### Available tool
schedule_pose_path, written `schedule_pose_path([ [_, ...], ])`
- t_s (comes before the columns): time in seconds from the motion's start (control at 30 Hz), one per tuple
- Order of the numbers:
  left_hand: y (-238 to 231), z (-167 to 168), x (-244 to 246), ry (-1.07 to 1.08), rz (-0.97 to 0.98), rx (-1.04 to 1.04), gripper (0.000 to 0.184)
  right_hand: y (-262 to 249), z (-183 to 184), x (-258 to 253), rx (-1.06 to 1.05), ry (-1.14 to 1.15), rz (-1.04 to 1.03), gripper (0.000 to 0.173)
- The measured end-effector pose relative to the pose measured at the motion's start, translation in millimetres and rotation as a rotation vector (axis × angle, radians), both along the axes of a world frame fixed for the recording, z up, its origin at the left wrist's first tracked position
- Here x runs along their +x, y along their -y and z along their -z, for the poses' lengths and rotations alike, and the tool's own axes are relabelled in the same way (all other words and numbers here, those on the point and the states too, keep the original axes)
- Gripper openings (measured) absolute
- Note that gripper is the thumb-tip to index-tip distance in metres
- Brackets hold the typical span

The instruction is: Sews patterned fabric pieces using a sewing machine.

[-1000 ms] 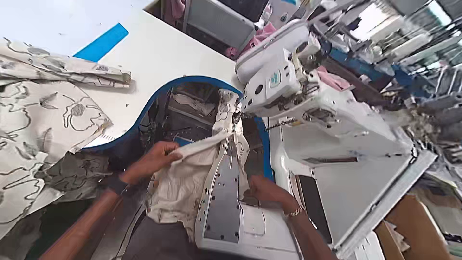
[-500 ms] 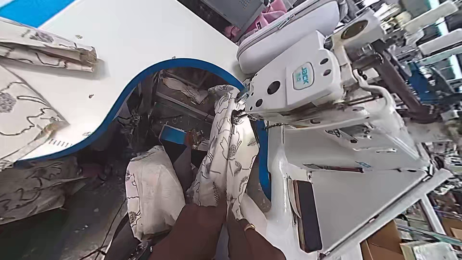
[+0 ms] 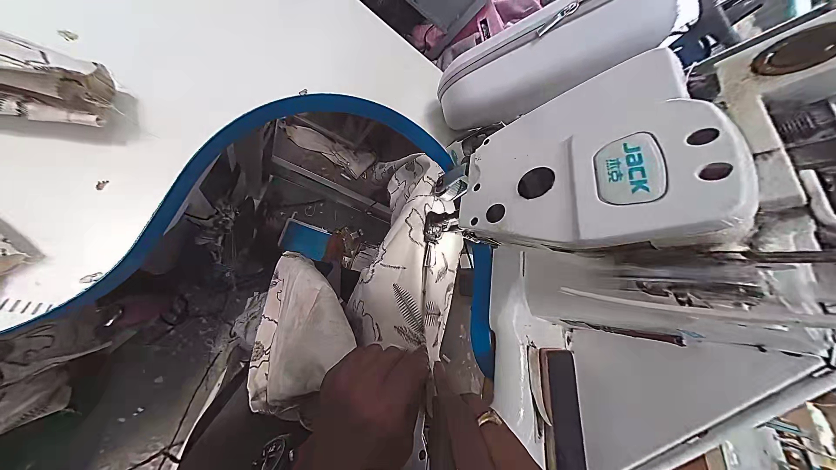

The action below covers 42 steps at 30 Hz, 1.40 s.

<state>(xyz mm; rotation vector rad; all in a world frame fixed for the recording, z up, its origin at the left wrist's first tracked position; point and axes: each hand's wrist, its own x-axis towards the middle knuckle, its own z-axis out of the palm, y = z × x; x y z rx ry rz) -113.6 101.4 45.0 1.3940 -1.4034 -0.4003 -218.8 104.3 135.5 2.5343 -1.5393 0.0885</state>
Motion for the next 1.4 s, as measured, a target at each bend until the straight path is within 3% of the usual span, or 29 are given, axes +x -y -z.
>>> schedule_pose_path([
  [0.17, 33, 4, -8, -0.109, 0.007, -0.005, 0.019, 27, 13, 8, -0.108, 0.058, 0.003, 0.025],
  [0.27, 49, -1, -3, -0.22, 0.079, 0.117, 0.015, 47, 21, 8, -0.104, 0.176, 0.037, 0.027],
  [0.4, 27, 3, 41, -0.391, 0.308, 0.51, 0.028, 33, 40, -36, 0.185, 0.229, 0.178, 0.023],
  [0.5, 29, 57, 81, -0.429, 0.452, 0.501, 0.023, 47, 76, -88, 0.478, 0.453, 0.106, 0.016],
  [0.57, 44, 69, 103, -0.415, 0.477, 0.354, 0.021, 56, 77, -105, 0.558, 0.611, -0.07, 0.012],
  [0.63, 59, 29, 114, -0.253, 0.462, 0.155, 0.021, 63, 53, -97, 0.473, 0.639, -0.25, 0.017],
  [0.7, 41, -13, 97, 0.024, 0.482, 0.071, 0.025, 40, 29, -88, 0.407, 0.633, -0.239, 0.026],
  [0.77, 19, -22, 65, 0.17, 0.39, 0.056, 0.024, 27, 29, -88, 0.387, 0.647, -0.192, 0.029],
  [0.9, -17, 12, 14, -0.018, 0.211, 0.037, 0.025, 17, 61, -98, 0.363, 0.537, -0.122, 0.034],
  [0.97, -18, 16, 8, -0.013, 0.204, 0.017, 0.024, 20, 37, -77, 0.313, 0.372, -0.218, 0.033],
  [1.03, -18, 14, 12, -0.101, 0.293, 0.101, 0.02, 15, 18, -49, 0.278, 0.255, -0.332, 0.03],
  [1.1, 2, 19, 28, -0.295, 0.435, 0.19, 0.023, 27, 24, -24, 0.176, 0.191, -0.436, 0.026],
  [1.23, 23, 35, 37, -0.697, 0.656, 0.197, 0.023, 34, 27, -11, 0.09, 0.101, -0.347, 0.021],
  [1.4, 31, 32, 32, -0.699, 0.564, 0.219, 0.022, 45, 27, -12, 0.06, 0.078, -0.262, 0.02],
])
